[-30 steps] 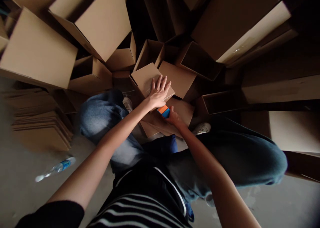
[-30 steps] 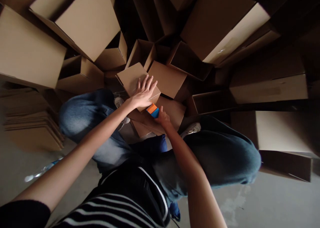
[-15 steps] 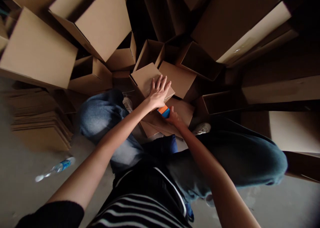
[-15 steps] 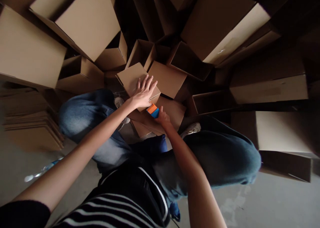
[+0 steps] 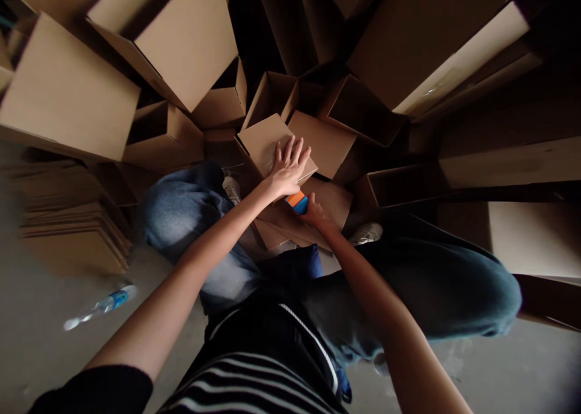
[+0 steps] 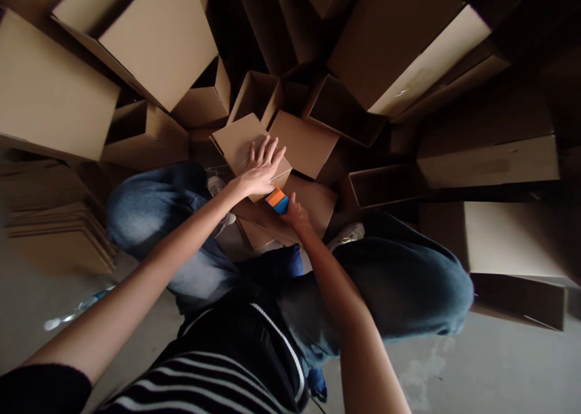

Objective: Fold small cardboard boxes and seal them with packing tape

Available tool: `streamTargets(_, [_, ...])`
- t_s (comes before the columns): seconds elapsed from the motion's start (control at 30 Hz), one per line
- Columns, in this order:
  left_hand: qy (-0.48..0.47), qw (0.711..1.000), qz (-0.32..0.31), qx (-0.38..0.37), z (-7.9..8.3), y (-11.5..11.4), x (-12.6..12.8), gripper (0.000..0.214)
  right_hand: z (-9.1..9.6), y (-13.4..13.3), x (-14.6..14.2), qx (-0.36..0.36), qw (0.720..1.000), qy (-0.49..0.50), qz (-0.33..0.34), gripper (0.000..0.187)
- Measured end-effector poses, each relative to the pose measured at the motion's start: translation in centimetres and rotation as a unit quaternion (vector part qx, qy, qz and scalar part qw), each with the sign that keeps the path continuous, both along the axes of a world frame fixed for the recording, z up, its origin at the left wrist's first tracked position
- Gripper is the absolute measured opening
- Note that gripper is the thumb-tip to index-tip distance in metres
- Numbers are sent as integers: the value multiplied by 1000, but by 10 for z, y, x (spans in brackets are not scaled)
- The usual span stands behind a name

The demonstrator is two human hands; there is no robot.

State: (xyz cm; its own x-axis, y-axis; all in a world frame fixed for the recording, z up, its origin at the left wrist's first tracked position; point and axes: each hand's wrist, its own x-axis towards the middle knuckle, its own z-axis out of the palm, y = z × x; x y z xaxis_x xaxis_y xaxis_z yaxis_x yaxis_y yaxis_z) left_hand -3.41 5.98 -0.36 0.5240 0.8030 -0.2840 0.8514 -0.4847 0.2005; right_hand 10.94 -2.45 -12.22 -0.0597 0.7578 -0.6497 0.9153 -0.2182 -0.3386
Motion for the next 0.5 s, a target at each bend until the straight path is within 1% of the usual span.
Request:
streamTargets(0.17, [13,1000,2,0,3,-1,1,116,-1,0,0,-2,1000,-4,5,78])
streamTargets(0.37, [-37,999,7,29,-6,-1,-2,116,-3,-1,1,5,1000,-2,-1,74])
streamTargets(0.5, [-30,999,11,27,-6,-1,-3,121,-3,0,0,1,1000,-1,-1,75])
